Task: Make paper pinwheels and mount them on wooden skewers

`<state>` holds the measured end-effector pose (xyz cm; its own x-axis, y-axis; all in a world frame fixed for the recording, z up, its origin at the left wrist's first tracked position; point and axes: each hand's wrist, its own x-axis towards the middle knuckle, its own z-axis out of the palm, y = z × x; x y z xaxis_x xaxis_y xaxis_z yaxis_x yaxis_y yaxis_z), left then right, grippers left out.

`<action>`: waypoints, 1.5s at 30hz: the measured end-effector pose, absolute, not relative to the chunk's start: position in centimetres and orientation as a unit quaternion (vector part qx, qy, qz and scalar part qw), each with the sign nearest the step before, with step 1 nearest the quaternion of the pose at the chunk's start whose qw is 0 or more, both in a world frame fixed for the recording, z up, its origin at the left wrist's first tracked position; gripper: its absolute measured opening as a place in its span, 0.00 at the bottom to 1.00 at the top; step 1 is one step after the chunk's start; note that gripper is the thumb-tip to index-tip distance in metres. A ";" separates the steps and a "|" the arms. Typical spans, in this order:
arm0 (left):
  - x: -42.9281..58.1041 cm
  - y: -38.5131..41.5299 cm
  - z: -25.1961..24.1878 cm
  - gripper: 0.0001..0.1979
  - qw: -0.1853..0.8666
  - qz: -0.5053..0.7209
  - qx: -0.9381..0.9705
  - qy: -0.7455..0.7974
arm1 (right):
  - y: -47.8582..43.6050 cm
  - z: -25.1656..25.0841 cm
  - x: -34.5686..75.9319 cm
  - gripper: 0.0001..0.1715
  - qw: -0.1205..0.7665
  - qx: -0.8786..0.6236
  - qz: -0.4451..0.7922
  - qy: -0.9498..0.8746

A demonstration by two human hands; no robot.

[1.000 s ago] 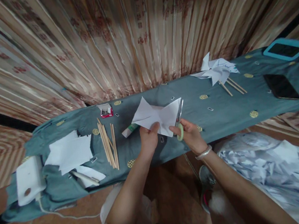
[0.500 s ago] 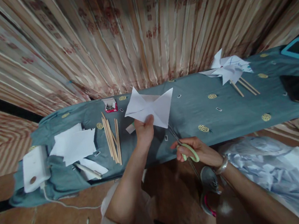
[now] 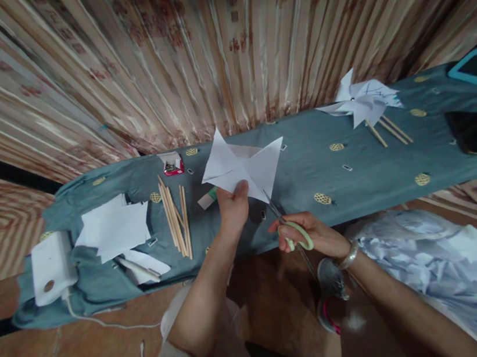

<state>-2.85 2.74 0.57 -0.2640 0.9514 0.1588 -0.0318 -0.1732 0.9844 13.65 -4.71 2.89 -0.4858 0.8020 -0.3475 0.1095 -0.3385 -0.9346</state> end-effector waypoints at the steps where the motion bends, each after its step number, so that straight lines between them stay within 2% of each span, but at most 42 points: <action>1: -2.8 2.7 0.7 0.10 0.400 0.615 0.458 0.503 | -4.7 2.9 13.6 0.33 0.249 -0.441 0.689 -0.519; 17: -2.7 2.4 0.8 0.12 0.431 0.614 0.443 0.490 | -4.6 2.9 13.9 0.33 0.250 -0.447 0.679 -0.526; 45: -2.6 2.3 0.7 0.15 0.426 0.603 0.452 0.501 | -4.4 2.9 14.1 0.31 0.257 -0.451 0.671 -0.530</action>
